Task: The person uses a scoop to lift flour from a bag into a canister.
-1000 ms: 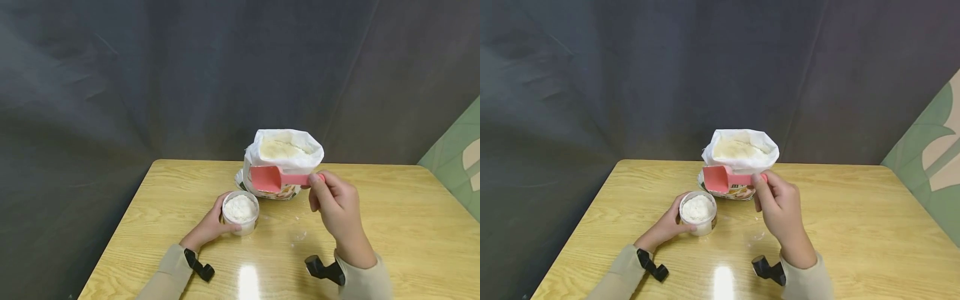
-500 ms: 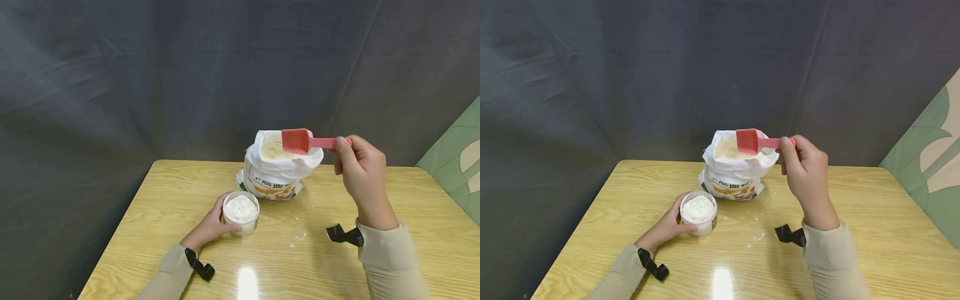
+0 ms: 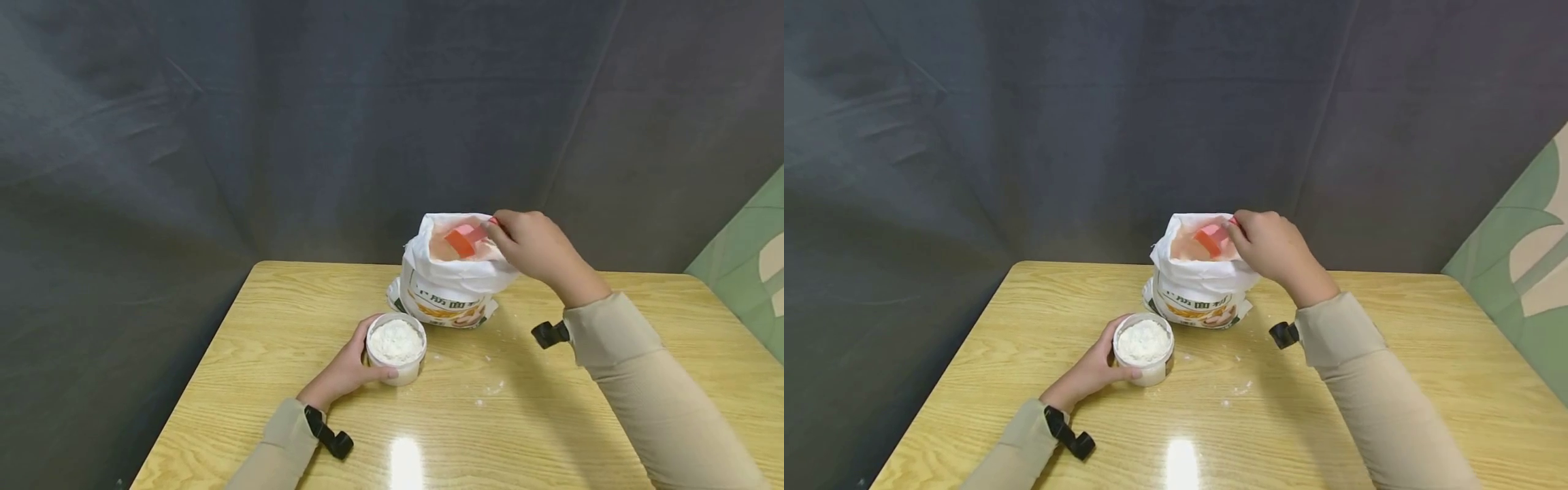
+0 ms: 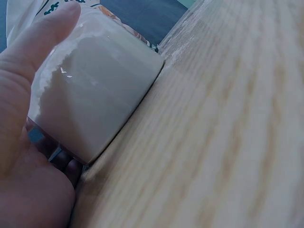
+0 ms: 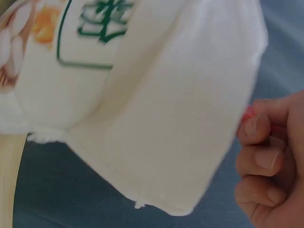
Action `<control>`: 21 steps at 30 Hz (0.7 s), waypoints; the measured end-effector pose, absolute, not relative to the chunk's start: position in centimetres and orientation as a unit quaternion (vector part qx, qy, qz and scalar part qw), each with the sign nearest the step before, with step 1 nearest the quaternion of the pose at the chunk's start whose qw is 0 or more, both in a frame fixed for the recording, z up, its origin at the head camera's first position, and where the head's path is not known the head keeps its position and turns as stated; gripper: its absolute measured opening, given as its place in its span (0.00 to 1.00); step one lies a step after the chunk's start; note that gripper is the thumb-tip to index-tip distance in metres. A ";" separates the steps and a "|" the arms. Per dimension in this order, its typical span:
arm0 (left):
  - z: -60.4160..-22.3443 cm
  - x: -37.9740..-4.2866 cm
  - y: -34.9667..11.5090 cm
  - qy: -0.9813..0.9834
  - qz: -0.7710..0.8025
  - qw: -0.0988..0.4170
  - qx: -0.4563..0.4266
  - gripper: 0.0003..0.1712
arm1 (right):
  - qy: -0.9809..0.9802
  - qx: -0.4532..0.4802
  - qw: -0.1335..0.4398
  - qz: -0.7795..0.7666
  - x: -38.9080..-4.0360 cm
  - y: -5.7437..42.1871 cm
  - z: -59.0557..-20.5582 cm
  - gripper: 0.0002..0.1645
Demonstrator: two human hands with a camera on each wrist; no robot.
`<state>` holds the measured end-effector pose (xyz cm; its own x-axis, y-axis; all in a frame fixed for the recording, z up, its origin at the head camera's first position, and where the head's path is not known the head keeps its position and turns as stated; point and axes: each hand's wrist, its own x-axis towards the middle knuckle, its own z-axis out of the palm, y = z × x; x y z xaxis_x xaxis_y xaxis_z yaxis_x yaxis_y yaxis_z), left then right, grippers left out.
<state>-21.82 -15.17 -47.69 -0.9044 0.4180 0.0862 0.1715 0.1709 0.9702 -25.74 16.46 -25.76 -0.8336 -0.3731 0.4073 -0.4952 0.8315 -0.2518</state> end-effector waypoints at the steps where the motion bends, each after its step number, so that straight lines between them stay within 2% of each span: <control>1: -47.8 -21.8 -15.1 0.758 0.614 0.101 0.195 0.58 | -0.943 0.231 0.169 0.168 -26.1 16.4 -25.8 0.23; 11: -47.6 -21.7 -15.2 0.759 0.613 0.101 0.194 0.59 | -0.946 0.206 0.149 0.200 -28.3 15.3 -26.4 0.25; 21: -47.7 -21.3 -15.6 0.759 0.616 0.099 0.188 0.60 | -0.936 0.162 0.084 0.301 -29.4 13.2 -26.9 0.25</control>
